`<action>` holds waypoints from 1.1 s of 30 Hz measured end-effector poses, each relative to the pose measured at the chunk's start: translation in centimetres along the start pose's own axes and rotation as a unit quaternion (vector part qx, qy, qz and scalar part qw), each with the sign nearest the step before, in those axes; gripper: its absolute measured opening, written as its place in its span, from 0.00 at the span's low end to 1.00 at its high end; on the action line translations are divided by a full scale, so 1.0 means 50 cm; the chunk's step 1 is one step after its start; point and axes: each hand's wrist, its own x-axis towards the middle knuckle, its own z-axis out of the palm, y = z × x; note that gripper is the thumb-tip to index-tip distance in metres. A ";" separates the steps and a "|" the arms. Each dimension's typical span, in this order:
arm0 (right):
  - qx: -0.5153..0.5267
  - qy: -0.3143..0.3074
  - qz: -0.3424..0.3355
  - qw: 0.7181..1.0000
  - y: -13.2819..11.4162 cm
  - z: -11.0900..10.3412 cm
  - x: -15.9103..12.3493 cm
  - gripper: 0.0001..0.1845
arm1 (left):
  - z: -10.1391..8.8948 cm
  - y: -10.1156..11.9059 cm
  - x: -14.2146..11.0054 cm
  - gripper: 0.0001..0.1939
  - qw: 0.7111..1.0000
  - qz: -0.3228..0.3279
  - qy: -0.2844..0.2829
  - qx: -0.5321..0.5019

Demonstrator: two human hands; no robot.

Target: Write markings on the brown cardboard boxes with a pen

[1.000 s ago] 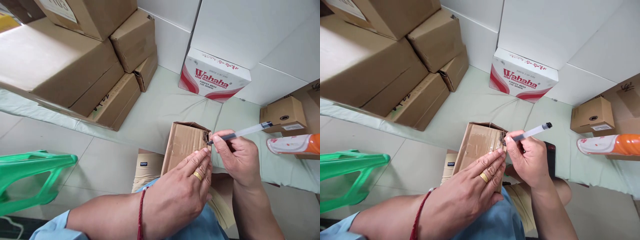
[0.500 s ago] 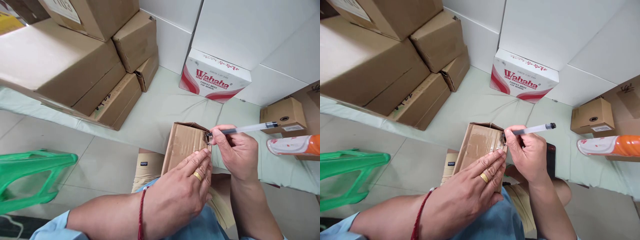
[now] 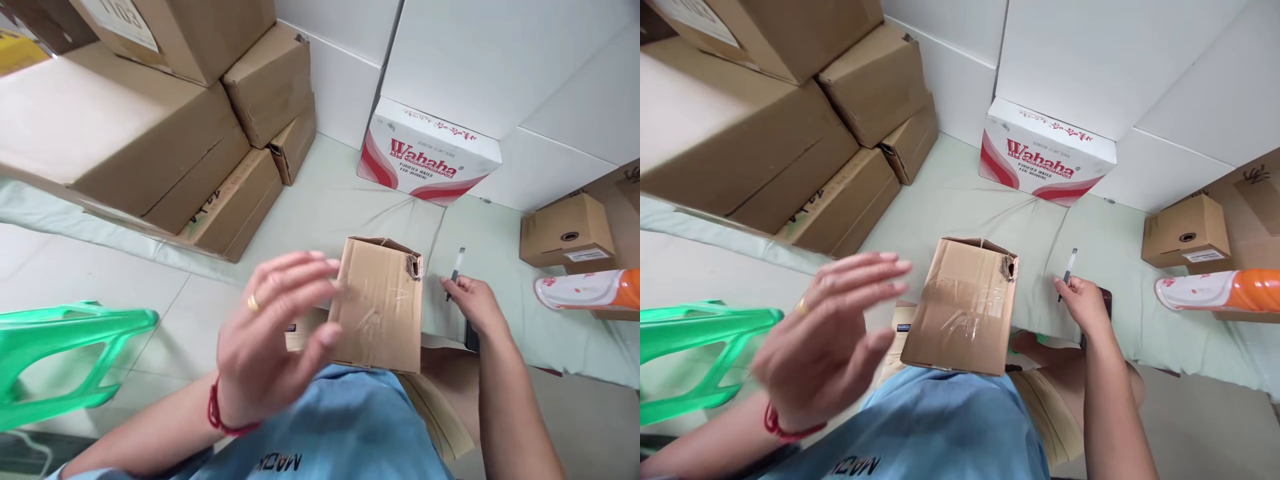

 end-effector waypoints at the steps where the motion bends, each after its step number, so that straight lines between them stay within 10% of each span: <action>1: -0.023 0.005 0.017 1.000 0.021 0.009 0.016 0.32 | -0.004 -0.019 -0.006 0.15 0.998 -0.062 0.015 -0.027; 8: -0.035 0.084 0.015 0.996 0.012 0.035 -0.019 0.46 | 0.010 -0.088 -0.043 0.43 0.880 -0.346 -0.141 -0.292; 13: 0.239 -0.195 -0.151 0.939 -0.109 0.052 -0.165 0.37 | 0.046 -0.046 -0.006 0.50 0.870 -0.306 -0.235 -0.307; 17: 0.300 -0.153 -0.223 0.915 -0.169 0.051 -0.169 0.29 | 0.091 -0.041 0.055 0.48 0.911 -0.215 -0.205 -0.287; 22: 0.277 0.021 -0.330 0.902 -0.193 0.046 0.007 0.31 | 0.202 -0.141 0.195 0.47 0.929 -0.075 -0.158 -0.325; 27: 0.266 0.012 -0.323 0.908 -0.213 0.060 0.166 0.47 | 0.327 -0.236 0.306 0.49 0.923 -0.083 -0.087 -0.366; 33: 0.256 0.086 -0.281 0.921 -0.116 0.054 0.115 0.41 | 0.378 -0.246 0.267 0.42 0.910 -0.202 0.011 -0.362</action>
